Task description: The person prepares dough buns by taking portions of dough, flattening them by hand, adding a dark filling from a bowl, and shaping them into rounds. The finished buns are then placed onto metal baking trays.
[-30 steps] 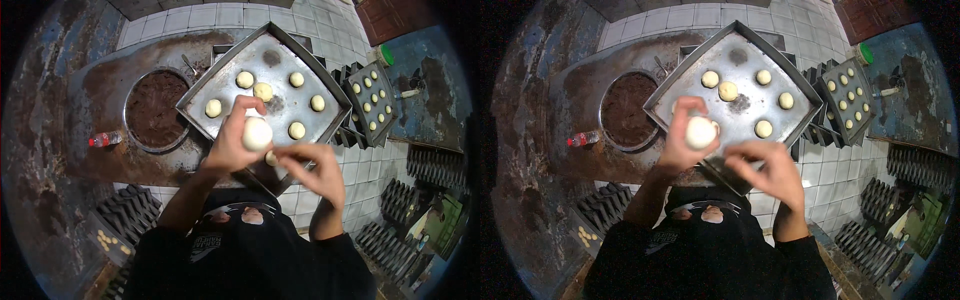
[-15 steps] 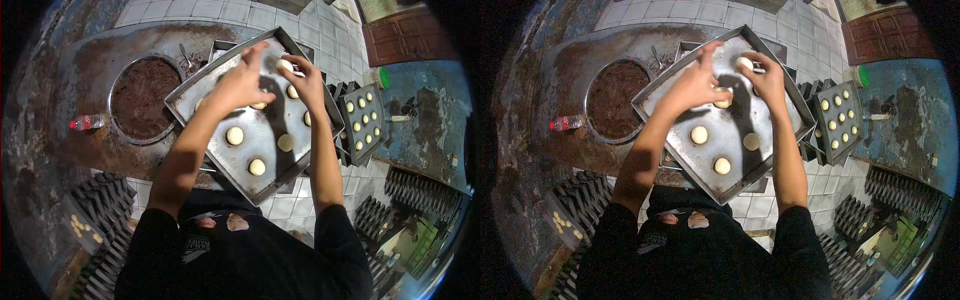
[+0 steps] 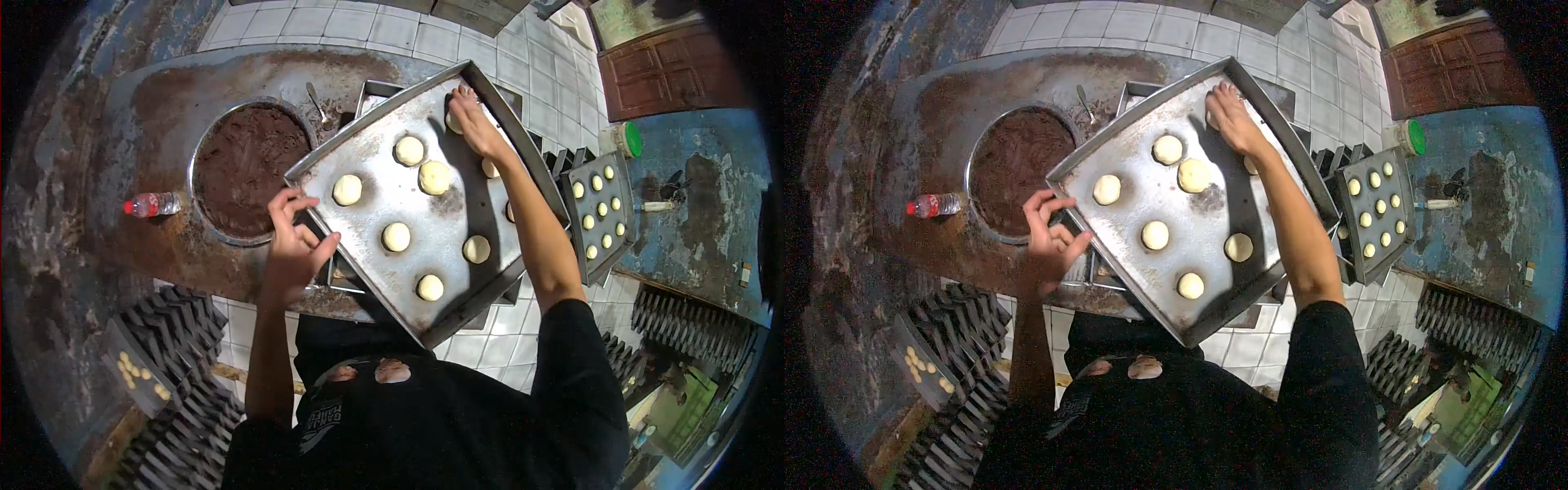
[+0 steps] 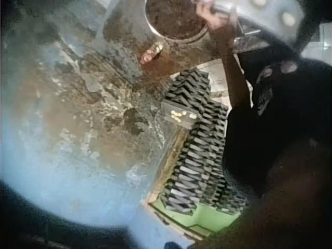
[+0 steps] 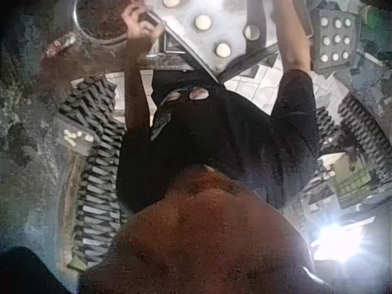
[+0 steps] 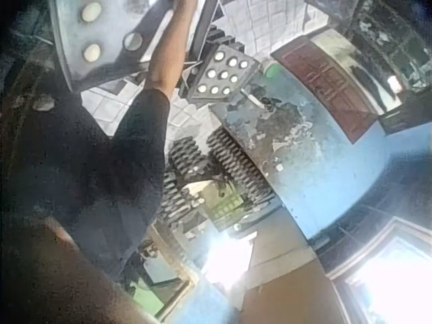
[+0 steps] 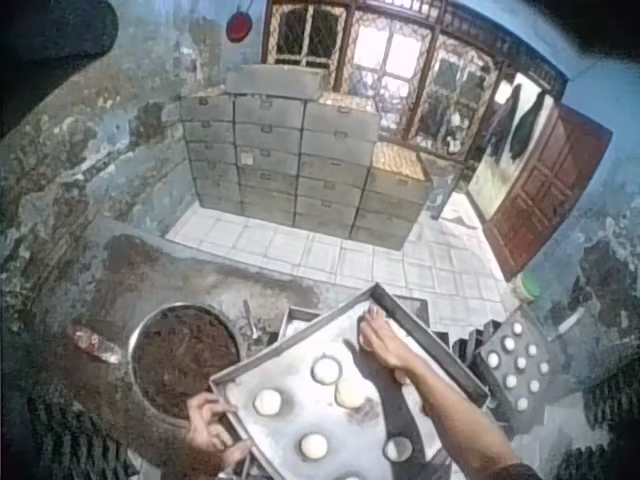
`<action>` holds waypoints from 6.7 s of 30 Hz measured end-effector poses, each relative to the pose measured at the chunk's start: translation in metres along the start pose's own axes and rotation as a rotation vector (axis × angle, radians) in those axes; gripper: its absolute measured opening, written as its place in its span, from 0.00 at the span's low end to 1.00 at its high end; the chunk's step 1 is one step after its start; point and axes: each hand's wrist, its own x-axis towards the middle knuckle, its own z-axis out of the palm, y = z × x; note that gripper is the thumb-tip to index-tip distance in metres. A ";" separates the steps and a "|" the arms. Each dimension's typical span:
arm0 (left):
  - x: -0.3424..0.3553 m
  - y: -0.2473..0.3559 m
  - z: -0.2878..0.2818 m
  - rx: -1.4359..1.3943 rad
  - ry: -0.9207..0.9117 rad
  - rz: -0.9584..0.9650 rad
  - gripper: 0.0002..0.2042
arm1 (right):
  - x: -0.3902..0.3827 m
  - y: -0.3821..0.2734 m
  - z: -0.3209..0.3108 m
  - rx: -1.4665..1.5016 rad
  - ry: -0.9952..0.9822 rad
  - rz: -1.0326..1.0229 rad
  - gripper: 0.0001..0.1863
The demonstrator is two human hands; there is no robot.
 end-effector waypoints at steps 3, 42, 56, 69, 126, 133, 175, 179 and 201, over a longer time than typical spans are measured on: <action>-0.009 -0.004 -0.002 -0.127 0.023 -0.004 0.37 | -0.039 -0.102 -0.029 -0.154 -0.163 -0.121 0.26; -0.041 -0.055 -0.195 -0.555 -0.264 0.237 0.45 | -0.099 -0.486 0.186 0.362 0.029 0.010 0.17; -0.058 -0.171 -0.323 0.417 0.324 0.129 0.16 | -0.224 -0.265 0.414 -0.331 -0.292 -0.217 0.14; -0.037 -0.126 -0.345 0.145 0.305 -0.034 0.19 | -0.067 -0.325 0.345 -0.580 -0.249 -0.163 0.24; -0.029 -0.011 -0.297 -0.153 -0.775 0.077 0.27 | -0.134 -0.471 0.230 0.876 -0.050 0.172 0.14; -0.044 -0.002 -0.272 -0.411 -0.580 0.119 0.17 | -0.151 -0.507 0.203 0.799 -0.042 0.110 0.40; -0.065 0.157 0.064 -0.553 -0.418 0.488 0.25 | -0.253 -0.334 0.040 1.219 0.499 -0.117 0.25; -0.069 0.163 0.095 -0.696 -0.504 0.499 0.30 | -0.275 -0.316 0.015 1.097 0.558 -0.139 0.26; 0.030 0.030 0.124 0.217 -0.231 0.257 0.51 | -0.190 -0.119 -0.006 0.225 0.209 0.183 0.24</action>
